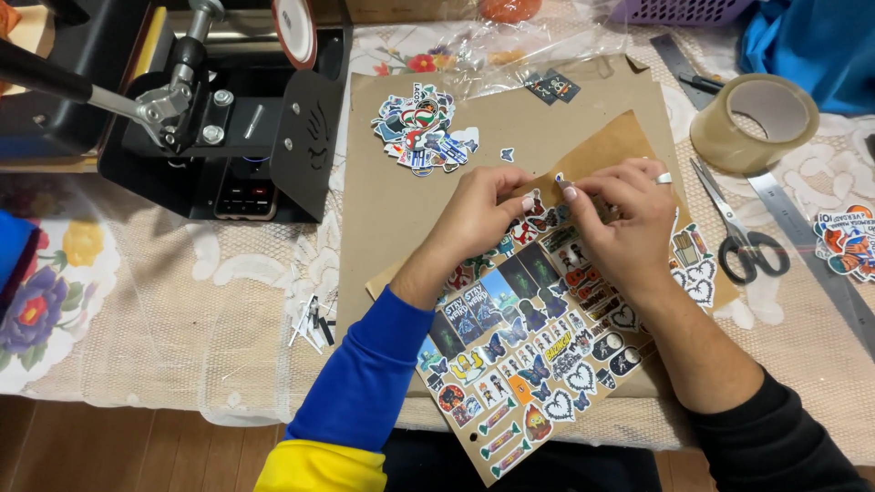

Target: Peeling small decorative stickers from a backing sheet and applying them to a cardboard surface.

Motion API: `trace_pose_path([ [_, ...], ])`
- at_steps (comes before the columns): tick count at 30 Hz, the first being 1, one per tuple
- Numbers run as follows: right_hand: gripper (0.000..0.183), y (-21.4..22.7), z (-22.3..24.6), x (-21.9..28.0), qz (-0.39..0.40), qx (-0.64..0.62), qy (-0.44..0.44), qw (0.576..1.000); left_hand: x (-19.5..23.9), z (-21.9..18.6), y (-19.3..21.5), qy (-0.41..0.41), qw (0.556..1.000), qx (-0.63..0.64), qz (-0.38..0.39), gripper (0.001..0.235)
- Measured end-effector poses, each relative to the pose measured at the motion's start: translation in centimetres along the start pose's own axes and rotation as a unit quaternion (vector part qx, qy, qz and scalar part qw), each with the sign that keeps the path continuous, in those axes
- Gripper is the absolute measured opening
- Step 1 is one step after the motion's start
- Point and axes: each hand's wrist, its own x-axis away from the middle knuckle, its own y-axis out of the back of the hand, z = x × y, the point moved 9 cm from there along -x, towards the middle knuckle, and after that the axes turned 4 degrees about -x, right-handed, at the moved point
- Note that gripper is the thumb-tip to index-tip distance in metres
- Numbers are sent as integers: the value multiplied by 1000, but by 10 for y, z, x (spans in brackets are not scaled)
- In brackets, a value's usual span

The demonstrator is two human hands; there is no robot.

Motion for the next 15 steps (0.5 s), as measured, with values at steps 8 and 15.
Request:
trace_pose_path([
  [8, 9, 2, -27, 5, 17, -69, -125, 990, -1, 4, 4, -16, 1000, -19, -19, 34],
  [15, 14, -5, -50, 17, 18, -194, -259, 946, 30, -54, 25, -314, 893, -200, -252, 19],
])
